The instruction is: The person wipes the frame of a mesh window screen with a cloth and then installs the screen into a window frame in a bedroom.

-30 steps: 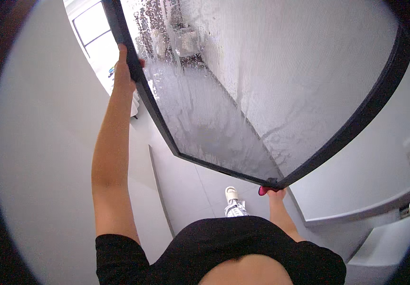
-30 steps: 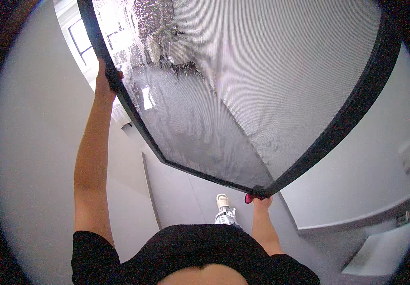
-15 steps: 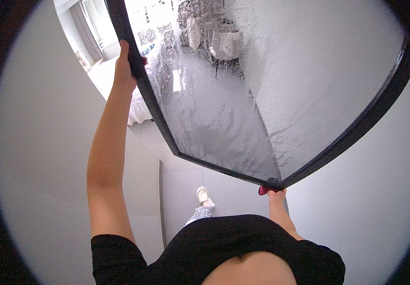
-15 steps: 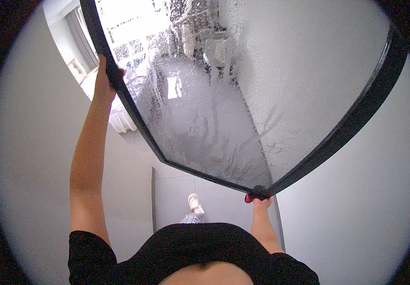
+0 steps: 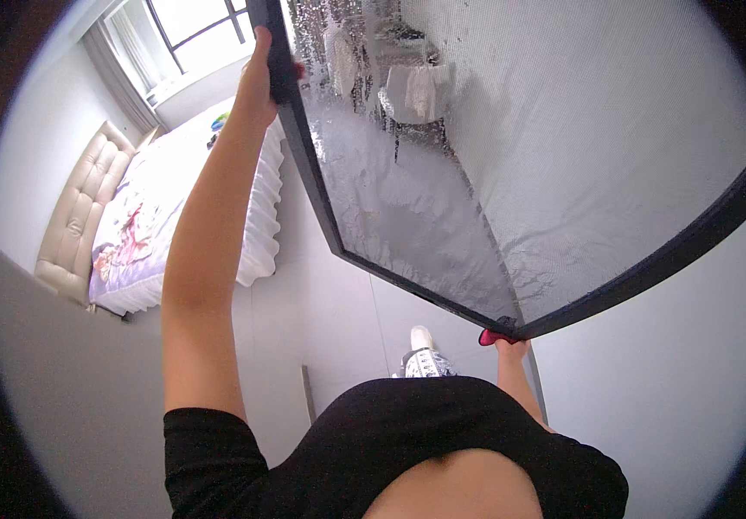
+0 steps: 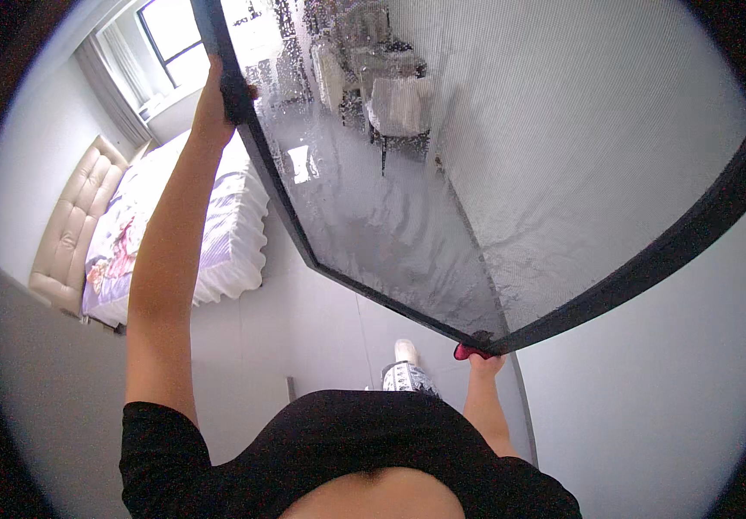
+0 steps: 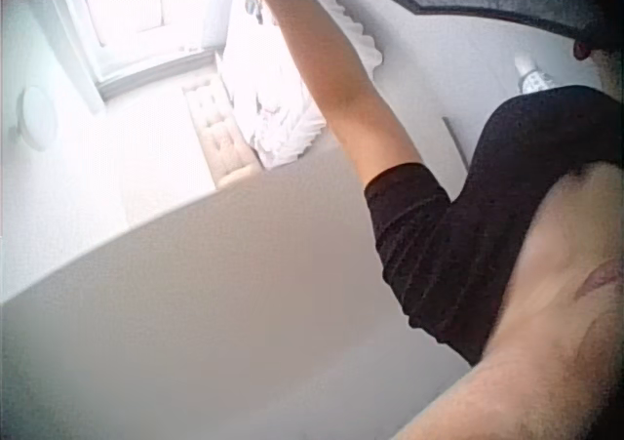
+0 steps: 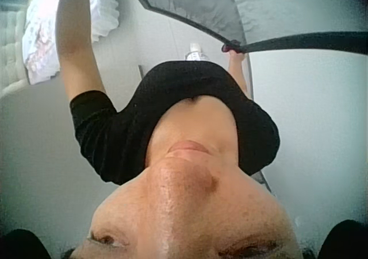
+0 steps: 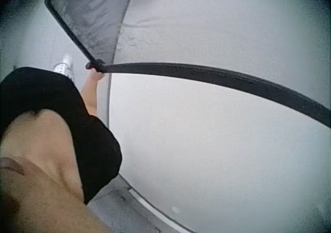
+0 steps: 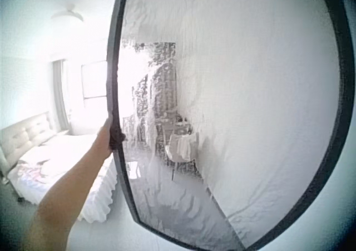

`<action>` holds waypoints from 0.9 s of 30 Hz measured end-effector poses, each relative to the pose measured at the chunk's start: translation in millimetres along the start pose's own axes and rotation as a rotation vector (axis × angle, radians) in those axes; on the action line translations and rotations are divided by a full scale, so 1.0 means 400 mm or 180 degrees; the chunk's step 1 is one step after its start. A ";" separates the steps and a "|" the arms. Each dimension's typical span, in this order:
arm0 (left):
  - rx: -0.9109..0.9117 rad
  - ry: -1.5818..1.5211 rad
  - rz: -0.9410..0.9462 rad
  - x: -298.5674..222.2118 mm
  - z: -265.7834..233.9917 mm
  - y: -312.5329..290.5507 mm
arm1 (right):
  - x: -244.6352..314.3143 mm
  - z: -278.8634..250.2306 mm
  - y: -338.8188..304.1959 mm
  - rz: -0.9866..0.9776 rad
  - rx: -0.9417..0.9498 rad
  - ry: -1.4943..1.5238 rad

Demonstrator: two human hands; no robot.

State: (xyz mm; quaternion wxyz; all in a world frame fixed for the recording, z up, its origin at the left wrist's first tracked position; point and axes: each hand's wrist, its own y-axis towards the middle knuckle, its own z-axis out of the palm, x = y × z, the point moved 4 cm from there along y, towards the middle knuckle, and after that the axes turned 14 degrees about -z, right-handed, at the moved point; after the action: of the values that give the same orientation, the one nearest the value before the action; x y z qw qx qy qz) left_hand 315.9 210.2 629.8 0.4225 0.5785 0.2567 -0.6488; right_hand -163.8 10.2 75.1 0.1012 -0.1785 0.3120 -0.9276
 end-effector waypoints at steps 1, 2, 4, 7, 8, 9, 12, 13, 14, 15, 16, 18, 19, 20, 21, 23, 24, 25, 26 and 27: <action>0.0037 -0.0034 0.0031 0.024 0.028 0.023 | 0.006 -0.020 0.041 -0.0057 0.0007 0.0027; 0.0102 0.0017 0.0056 0.043 0.054 0.048 | 0.001 -0.028 0.087 -0.0534 0.0310 -0.0410; 0.0164 0.0013 -0.0018 0.074 0.069 0.112 | -0.015 -0.015 0.151 -0.1437 0.0945 -0.1376; -0.0002 0.0222 -0.0050 0.081 0.036 0.196 | -0.106 0.097 0.089 -0.0607 -0.0045 -0.0233; -0.0048 0.0248 -0.0071 0.077 0.039 0.236 | -0.136 0.087 0.143 -0.0868 0.0485 -0.0490; -0.0052 0.0241 -0.0098 0.081 0.057 0.280 | -0.146 0.082 0.177 -0.0669 0.0969 -0.0395; -0.0036 0.0161 -0.0209 0.066 0.027 0.403 | -0.209 0.209 0.249 -0.0536 0.1708 -0.0511; -0.0032 0.0205 -0.0254 0.074 0.000 0.434 | -0.249 0.229 0.239 -0.0808 0.1304 -0.0753; -0.0044 0.0183 -0.0259 0.081 -0.019 0.464 | -0.289 0.251 0.233 -0.1090 0.0895 -0.0990; -0.0013 0.0151 -0.0274 0.089 -0.023 0.500 | -0.322 0.284 0.238 -0.1719 0.1354 -0.1499; 0.0038 0.0095 -0.0310 0.102 -0.019 0.539 | -0.345 0.292 0.258 -0.2382 0.1796 -0.2027; 0.0148 0.0033 -0.0282 0.115 -0.010 0.623 | -0.416 0.294 0.327 -0.2722 0.2105 -0.2324; 0.0185 -0.0003 -0.0277 0.113 -0.010 0.665 | -0.453 0.292 0.366 -0.2389 0.1987 -0.2101; 0.0252 -0.0119 -0.0319 0.117 0.002 0.713 | -0.468 0.276 0.395 -0.2158 0.1730 -0.1906; 0.0292 -0.0130 -0.0520 0.136 0.001 0.758 | -0.492 0.265 0.420 -0.1931 0.1467 -0.1704; 0.0315 -0.0141 -0.0349 0.156 -0.005 0.858 | -0.638 0.349 0.417 -0.1170 0.0757 -0.0755; 0.0291 0.0036 -0.0388 0.170 -0.099 0.948 | -0.767 0.442 0.312 -0.0492 0.0257 -0.0080; 0.0565 -0.0124 -0.0520 0.210 -0.070 0.975 | -0.768 0.424 0.316 -0.0622 0.0188 -0.0064; 0.0630 -0.0167 -0.0534 0.244 -0.051 0.983 | -0.766 0.393 0.324 -0.0732 0.0113 -0.0085; 0.0665 -0.0176 -0.0471 0.239 -0.047 1.010 | -0.806 0.403 0.335 -0.0776 0.0086 -0.0072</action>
State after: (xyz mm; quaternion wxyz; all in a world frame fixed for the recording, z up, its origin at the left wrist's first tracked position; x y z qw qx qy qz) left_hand 669.9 -5.1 596.6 0.3178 0.5808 0.2180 -0.7171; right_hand 205.3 -86.1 25.9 -0.0064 -0.2242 0.2743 -0.9351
